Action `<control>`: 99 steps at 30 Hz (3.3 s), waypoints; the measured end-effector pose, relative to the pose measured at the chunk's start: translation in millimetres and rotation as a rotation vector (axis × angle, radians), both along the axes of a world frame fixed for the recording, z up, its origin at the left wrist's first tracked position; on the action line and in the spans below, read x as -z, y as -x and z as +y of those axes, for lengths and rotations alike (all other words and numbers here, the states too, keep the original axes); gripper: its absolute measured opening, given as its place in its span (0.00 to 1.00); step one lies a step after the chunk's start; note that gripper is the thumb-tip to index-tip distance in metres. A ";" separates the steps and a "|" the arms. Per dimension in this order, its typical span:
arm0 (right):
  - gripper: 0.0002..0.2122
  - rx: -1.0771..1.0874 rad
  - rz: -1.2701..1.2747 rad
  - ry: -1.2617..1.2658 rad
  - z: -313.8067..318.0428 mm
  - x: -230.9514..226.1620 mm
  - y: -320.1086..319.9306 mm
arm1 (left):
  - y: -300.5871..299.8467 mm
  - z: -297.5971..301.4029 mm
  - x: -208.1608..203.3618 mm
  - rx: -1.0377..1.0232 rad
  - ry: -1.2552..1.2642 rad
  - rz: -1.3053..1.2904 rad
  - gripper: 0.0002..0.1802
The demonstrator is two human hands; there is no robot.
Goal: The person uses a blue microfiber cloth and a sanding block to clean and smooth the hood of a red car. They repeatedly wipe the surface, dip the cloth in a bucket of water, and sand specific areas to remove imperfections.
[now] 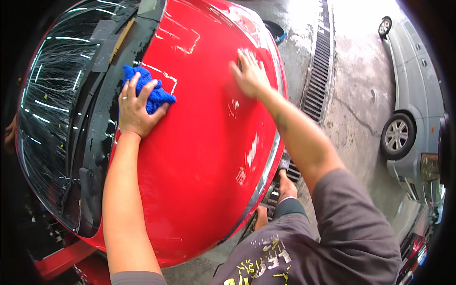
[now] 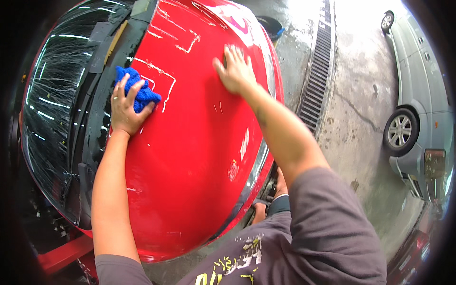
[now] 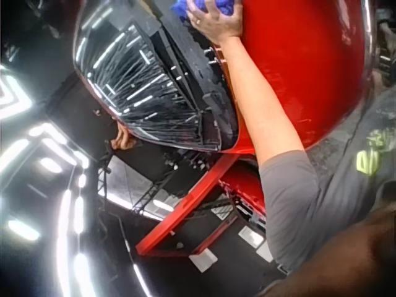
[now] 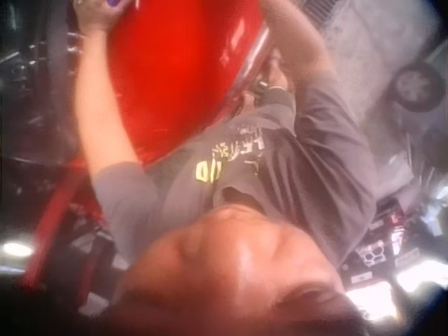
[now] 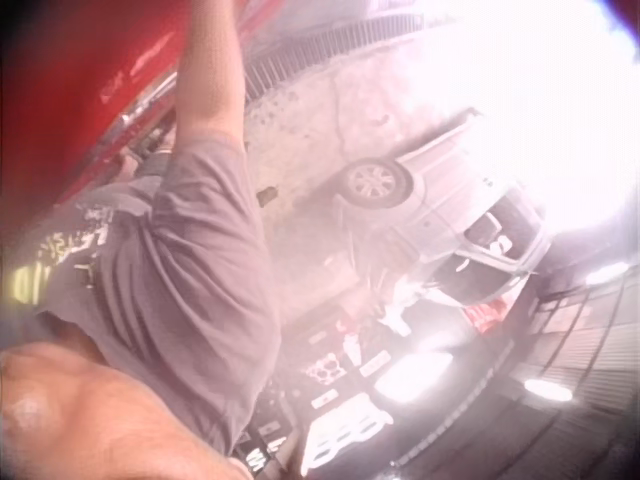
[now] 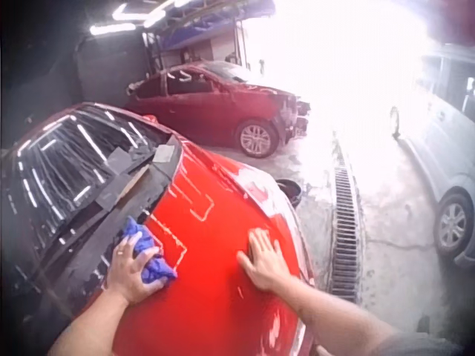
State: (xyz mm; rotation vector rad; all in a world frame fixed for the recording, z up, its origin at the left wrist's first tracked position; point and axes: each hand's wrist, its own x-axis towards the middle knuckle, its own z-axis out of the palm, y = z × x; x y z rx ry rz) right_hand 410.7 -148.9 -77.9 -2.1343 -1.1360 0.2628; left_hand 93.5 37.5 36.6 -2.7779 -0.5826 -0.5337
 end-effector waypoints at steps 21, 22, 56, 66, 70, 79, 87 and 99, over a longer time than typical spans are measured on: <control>0.50 -0.230 0.024 0.202 -221.6 47.9 241.7 | 27.0 6.1 8.0 -0.033 0.014 0.042 0.39; 0.50 -0.279 0.115 0.093 -259.8 68.3 274.4 | 21.3 5.5 7.1 -0.024 0.020 0.030 0.39; 0.42 -0.149 -0.201 -0.054 -47.9 25.6 55.5 | 10.0 1.4 0.4 -0.022 0.024 0.039 0.40; 0.49 -0.504 -0.073 0.105 -235.1 59.3 222.1 | 16.5 5.4 3.4 -0.046 0.041 -0.017 0.41; 0.45 -0.370 -0.335 0.022 -43.2 4.8 123.6 | 27.8 1.9 1.9 -0.089 0.087 -0.003 0.42; 0.45 -0.393 -0.357 0.014 13.6 1.7 105.1 | 34.1 -5.9 8.2 -0.099 0.077 0.006 0.41; 0.45 -0.601 -0.087 0.224 -138.5 -16.3 168.4 | -13.7 -13.4 12.9 -0.264 0.071 -0.178 0.24; 0.27 -0.481 1.606 -0.278 42.7 -48.6 -31.3 | -179.0 -186.9 40.7 -0.308 0.499 -0.937 0.25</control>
